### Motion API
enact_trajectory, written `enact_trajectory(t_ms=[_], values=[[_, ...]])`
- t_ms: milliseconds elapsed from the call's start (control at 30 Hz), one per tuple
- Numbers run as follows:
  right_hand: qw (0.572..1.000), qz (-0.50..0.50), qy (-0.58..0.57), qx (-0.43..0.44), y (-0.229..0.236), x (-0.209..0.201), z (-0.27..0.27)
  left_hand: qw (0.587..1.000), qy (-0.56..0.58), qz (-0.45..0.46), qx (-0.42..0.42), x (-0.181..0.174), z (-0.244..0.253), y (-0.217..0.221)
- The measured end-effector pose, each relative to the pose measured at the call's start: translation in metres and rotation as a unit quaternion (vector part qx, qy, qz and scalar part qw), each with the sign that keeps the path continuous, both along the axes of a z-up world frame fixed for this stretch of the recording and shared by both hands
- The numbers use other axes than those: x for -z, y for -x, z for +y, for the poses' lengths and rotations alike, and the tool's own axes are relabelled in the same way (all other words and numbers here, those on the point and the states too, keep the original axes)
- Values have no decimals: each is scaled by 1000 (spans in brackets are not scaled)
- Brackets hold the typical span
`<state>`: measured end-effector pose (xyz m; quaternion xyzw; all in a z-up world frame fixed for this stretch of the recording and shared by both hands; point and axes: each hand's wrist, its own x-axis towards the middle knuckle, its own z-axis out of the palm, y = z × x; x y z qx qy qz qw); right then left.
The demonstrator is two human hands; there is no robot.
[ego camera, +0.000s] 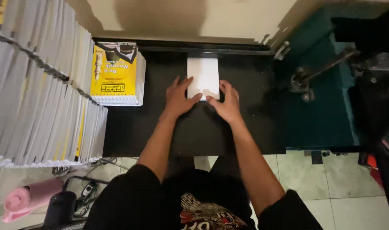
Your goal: The person repeatedly picks up a stack of white paper sheets, places them into a yellow notebook cover, and uses a manual binding machine to secure the spiral binding. The person then flips the finished notebook and places it on a growing stack of completed notebooks.
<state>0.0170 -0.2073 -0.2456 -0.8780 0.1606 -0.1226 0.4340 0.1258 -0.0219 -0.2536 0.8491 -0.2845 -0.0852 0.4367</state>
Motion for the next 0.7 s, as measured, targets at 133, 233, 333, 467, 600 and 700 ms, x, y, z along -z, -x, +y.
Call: enact_trajectory(t_ms=[133,233,333,467,600,700], values=[[987,6,-144,69,38,-13,29,973,162,158,-55,-6,11,45],[973,-2,-210,96,58,-8,46,931,293,206,-69,-22,20,81],[948,-56,-293,111,69,-14,55,920,332,200,-58,-32,29,106],[915,-118,-382,51,78,-44,51,908,383,166,-31,-52,38,130],[926,-181,-330,-11,92,-87,63,929,369,35,-1,-99,49,152],[928,-212,-302,-44,106,-125,74,950,302,-75,41,-132,57,161]])
